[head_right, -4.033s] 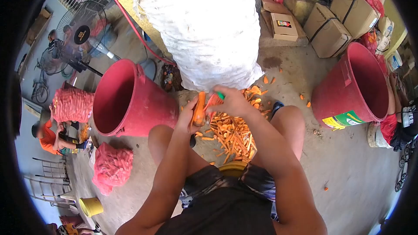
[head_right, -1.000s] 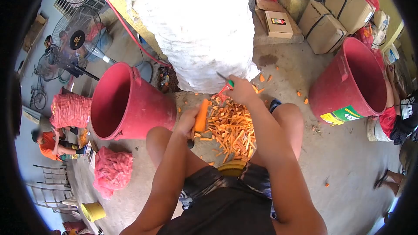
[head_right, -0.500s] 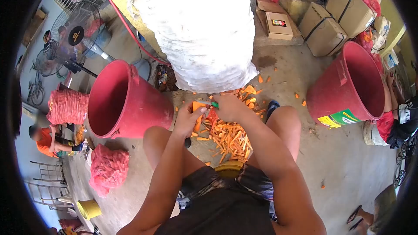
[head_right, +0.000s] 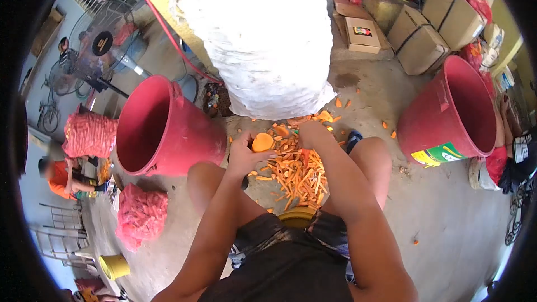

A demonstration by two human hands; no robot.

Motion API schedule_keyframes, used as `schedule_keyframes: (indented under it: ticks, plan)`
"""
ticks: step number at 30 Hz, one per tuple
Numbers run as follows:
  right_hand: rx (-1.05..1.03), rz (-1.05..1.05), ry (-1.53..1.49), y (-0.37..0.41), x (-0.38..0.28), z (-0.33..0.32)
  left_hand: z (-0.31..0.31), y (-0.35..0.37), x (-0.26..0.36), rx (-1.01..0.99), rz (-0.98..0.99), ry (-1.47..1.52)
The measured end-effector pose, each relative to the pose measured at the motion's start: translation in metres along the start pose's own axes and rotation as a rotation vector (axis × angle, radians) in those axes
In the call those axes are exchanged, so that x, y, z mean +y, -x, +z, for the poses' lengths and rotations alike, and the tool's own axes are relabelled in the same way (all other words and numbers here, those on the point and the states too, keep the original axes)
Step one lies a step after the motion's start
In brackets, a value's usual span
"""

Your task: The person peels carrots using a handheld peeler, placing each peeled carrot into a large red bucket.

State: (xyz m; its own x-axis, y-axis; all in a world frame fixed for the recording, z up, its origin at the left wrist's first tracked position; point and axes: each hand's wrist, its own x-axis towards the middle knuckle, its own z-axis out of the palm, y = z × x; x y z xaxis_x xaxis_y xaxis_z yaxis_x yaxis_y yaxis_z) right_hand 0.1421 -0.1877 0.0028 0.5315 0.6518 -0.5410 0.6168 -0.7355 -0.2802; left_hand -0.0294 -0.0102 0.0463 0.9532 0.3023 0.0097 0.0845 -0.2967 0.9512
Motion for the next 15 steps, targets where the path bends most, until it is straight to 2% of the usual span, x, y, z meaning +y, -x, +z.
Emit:
schedule_keyframes:
  ticks: [2, 3, 4, 5, 9, 11, 12, 14, 15]
  plan:
    - [0.074, -0.023, 0.074, 0.002, -0.004, -0.002, -0.005, -0.008, -0.015, 0.031, -0.041, 0.01]
    - [0.065, -0.028, 0.082, 0.007, -0.009, 0.001, -0.006, -0.011, -0.012, 0.092, -0.07, -0.171]
    - [0.217, -0.084, -0.005, 0.013, -0.015, 0.005, -0.005, -0.01, -0.011, 0.149, -0.102, -0.353]
    - [0.376, -0.137, -0.096, 0.018, -0.021, 0.007, -0.004, -0.01, -0.015, 0.152, -0.105, -0.351]
    - [0.407, -0.15, -0.16, 0.039, -0.056, -0.004, 0.003, -0.016, -0.026, 0.177, -0.124, -0.368]
    - [0.376, -0.07, -0.118, 0.038, -0.061, -0.006, 0.006, -0.013, -0.023, 0.186, -0.115, -0.381]
    - [0.374, -0.072, -0.119, 0.031, -0.051, -0.001, 0.006, -0.01, -0.012, 0.168, -0.099, -0.401]
    - [0.261, 0.105, -0.078, 0.007, -0.017, 0.007, 0.002, -0.011, -0.006, 0.162, -0.075, -0.426]
    - [0.237, 0.107, -0.06, 0.009, -0.014, 0.003, -0.001, -0.009, -0.007, 0.164, -0.065, -0.42]
